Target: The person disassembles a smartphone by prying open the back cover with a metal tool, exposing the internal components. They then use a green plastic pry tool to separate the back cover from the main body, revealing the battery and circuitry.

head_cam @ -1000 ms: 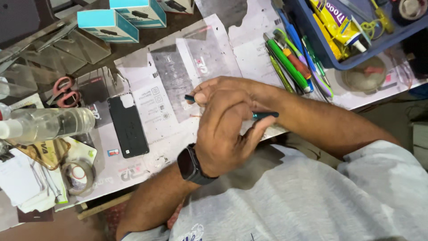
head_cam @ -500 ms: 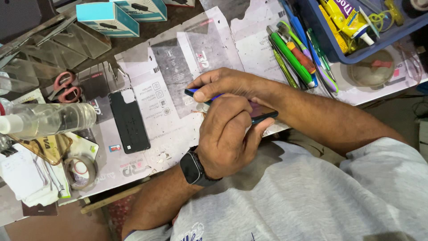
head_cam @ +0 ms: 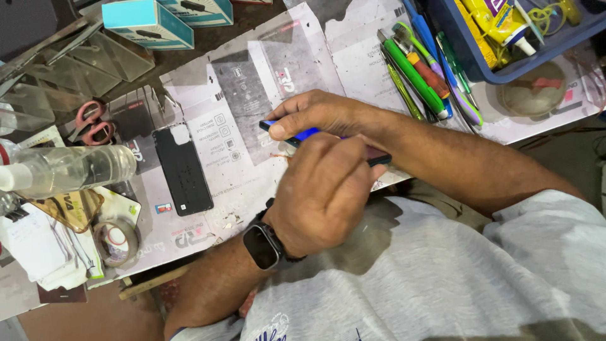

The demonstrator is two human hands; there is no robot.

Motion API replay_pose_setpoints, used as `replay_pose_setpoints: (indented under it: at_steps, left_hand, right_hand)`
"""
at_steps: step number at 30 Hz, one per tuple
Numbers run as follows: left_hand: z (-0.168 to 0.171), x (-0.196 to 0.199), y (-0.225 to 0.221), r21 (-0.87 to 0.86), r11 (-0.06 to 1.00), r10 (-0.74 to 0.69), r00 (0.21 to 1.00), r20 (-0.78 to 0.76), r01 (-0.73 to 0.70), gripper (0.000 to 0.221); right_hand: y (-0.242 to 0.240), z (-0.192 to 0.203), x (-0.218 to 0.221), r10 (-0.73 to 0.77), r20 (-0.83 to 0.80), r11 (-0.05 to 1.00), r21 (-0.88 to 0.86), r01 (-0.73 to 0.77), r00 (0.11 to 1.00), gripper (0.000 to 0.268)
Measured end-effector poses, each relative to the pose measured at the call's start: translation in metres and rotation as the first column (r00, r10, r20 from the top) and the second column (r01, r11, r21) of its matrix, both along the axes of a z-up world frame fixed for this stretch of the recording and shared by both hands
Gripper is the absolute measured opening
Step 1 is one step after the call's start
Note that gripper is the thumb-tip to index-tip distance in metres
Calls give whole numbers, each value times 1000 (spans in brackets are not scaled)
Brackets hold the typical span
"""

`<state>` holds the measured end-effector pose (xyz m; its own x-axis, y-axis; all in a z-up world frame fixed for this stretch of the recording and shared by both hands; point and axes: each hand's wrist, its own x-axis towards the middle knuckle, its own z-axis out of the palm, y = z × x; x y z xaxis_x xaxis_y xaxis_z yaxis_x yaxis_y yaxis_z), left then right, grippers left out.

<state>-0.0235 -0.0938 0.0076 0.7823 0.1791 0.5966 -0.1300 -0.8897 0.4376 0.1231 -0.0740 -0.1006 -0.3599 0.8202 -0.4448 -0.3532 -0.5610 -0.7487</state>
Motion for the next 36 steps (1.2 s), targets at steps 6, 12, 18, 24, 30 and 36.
replay_pose_setpoints:
  at_steps: [6,12,18,24,30,36]
  left_hand:
    - [7,3,0,98,995,21,1000,-13,-19,26]
    - [10,-5,17,143,987,-60,993,-103,75,27]
    - [22,-15,41,79,985,-138,979,-149,151,28]
    - [45,-25,62,-60,997,41,997,-70,-45,35]
    - [48,-29,57,-10,996,91,995,-40,-92,36]
    - [36,-26,52,-43,994,98,994,42,-96,47]
  right_hand:
    - [-4,12,-1,-60,-26,997,-44,59,998,52]
    - [-15,29,0,-119,-135,990,-87,108,984,41]
    - [-10,20,-1,-119,-92,992,-46,115,989,47]
    - [-18,-9,-4,-239,-531,970,-161,180,813,32]
    - [-16,-32,-2,-218,-629,976,-151,158,746,23]
    - [-13,-25,-1,-162,-640,976,8,217,751,31]
